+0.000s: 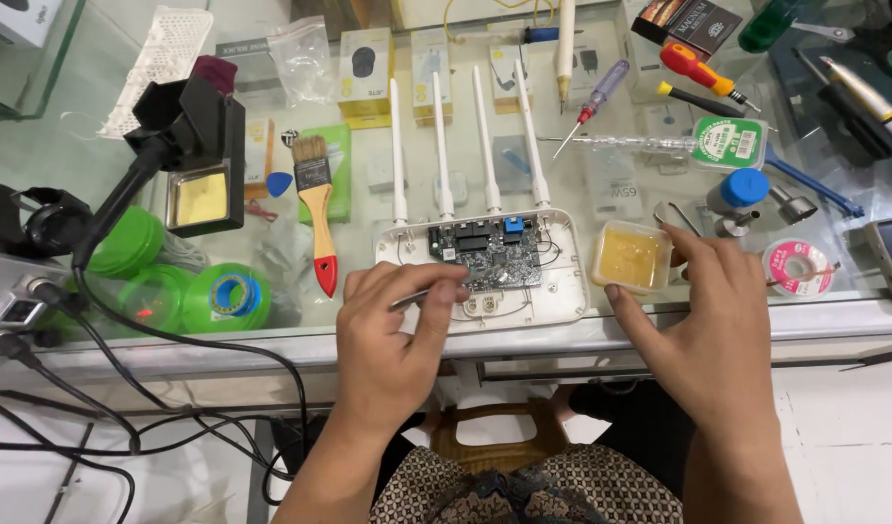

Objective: Repairing a router circuit board by cleaning, testing with probes, and using a heat gun

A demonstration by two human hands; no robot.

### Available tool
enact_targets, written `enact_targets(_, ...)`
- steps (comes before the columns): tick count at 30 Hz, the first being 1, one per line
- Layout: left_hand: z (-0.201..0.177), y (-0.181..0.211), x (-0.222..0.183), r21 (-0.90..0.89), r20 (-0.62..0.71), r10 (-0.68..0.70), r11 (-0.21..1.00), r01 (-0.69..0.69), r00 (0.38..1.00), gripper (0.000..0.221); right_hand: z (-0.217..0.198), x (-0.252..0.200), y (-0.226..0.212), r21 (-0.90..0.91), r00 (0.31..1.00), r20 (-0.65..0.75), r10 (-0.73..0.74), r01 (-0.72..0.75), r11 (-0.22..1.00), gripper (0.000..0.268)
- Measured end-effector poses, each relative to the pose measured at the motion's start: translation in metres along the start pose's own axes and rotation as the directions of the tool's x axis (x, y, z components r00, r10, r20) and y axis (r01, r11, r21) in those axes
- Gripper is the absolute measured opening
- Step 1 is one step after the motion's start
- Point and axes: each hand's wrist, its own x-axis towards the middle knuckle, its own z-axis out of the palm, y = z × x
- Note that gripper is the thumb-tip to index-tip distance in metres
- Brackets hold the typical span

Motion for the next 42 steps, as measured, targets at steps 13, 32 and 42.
enact_targets(13,0.024,0.008,0.020,0.290,0.097,0.397,0.866,-0.407,0.913,0.012,0.003,-0.006,0.003,0.102,0.976,-0.124,-0.182,0.195,0.976,0.073)
enact_targets(32,0.023,0.017,0.001,0.563,0.161,0.529,0.645,-0.517,0.834,0.009,0.015,-0.008,-0.001,-0.205,0.954,-0.122,-0.275,0.247,0.947,0.097)
enact_targets(42,0.025,0.016,-0.004,0.555,0.207,0.542,0.620,-0.555,0.814,0.008,0.015,-0.008,-0.002,-0.218,0.954,-0.130,-0.269,0.237,0.947,0.097)
